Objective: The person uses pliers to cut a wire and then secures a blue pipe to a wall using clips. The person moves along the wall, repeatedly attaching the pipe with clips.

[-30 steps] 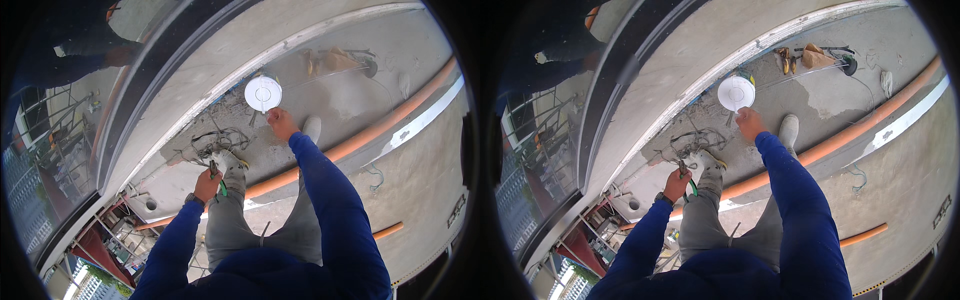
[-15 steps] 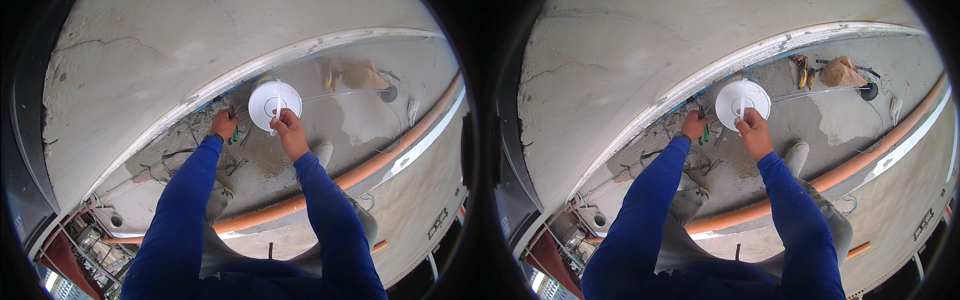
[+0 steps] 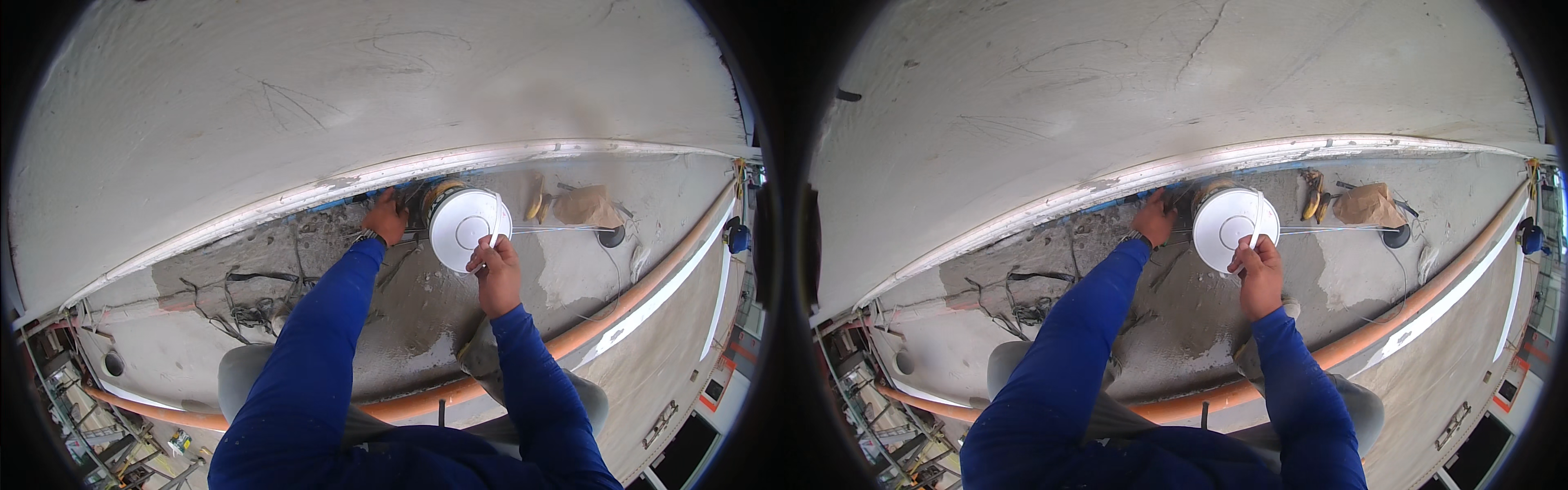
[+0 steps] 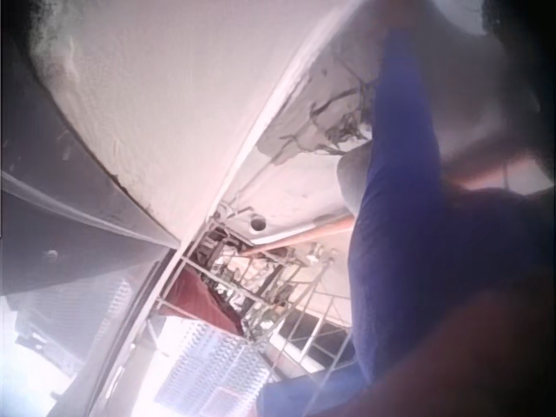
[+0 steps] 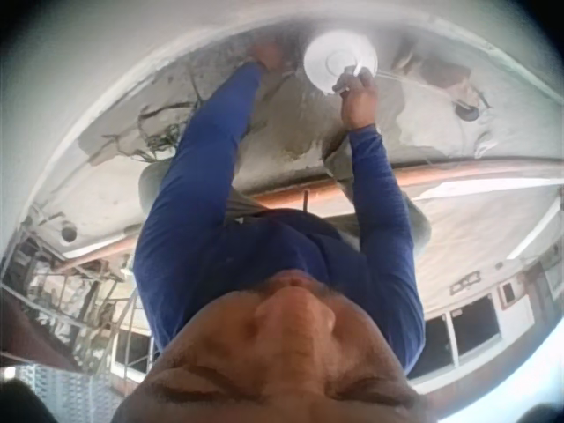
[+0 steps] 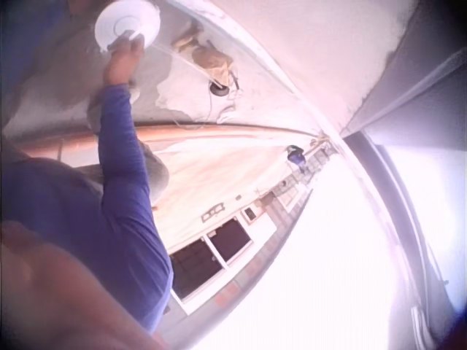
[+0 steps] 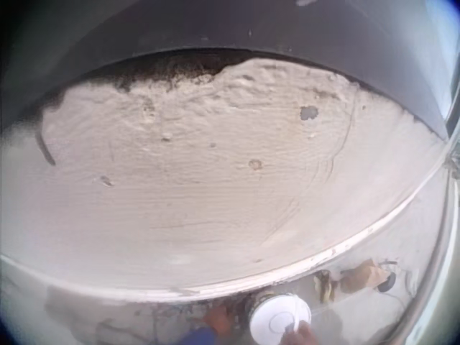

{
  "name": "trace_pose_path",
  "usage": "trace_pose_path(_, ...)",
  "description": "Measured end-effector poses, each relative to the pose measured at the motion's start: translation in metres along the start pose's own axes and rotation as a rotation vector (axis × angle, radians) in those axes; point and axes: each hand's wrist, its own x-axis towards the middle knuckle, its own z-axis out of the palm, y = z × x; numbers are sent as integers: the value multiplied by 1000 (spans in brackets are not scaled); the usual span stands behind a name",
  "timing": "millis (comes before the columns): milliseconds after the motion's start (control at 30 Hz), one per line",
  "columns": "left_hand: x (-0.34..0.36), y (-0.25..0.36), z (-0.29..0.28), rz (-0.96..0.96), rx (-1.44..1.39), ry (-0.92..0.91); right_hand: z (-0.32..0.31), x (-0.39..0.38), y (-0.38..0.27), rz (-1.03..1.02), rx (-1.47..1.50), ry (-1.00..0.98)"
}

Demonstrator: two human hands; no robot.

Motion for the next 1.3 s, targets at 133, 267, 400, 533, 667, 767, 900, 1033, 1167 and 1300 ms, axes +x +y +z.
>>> trace_pose_path(133, 9, -1, -11, 42, -13, -44, 11, 2, -14, 12, 85, 10)
trace_pose_path(267, 22, -18, -14, 81, 1, -41, 17, -13, -14, 40, -32, 45)
trace_pose_path(400, 5, 3, -31, 14, 35, -155, 19, -44, -28, 80, -129, 31)
trace_pose_path(533, -8, 3, -31, 31, 133, -298, 13, -88, -26, 165, -326, -23)
trace_pose_path(667, -6, 5, -34, 65, 374, -429, 1, -148, -8, 307, -695, -136)
trace_pose_path(767, -2, -1, -22, 3, 153, -294, -4, -190, 0, 408, -868, -288)
trace_pose_path(900, 4, -5, -11, 27, 154, -310, -11, -228, 19, 455, -1014, -620)
trace_pose_path(1033, 7, -22, 4, 193, 451, -249, -45, -235, 66, 585, -985, -1066)
trace_pose_path(1167, 12, -33, 11, 272, 529, -209, -64, -236, 122, 591, -967, -1412)
trace_pose_path(1300, -9, -3, -8, 92, 236, -269, -56, -232, 141, 659, -1163, -1557)
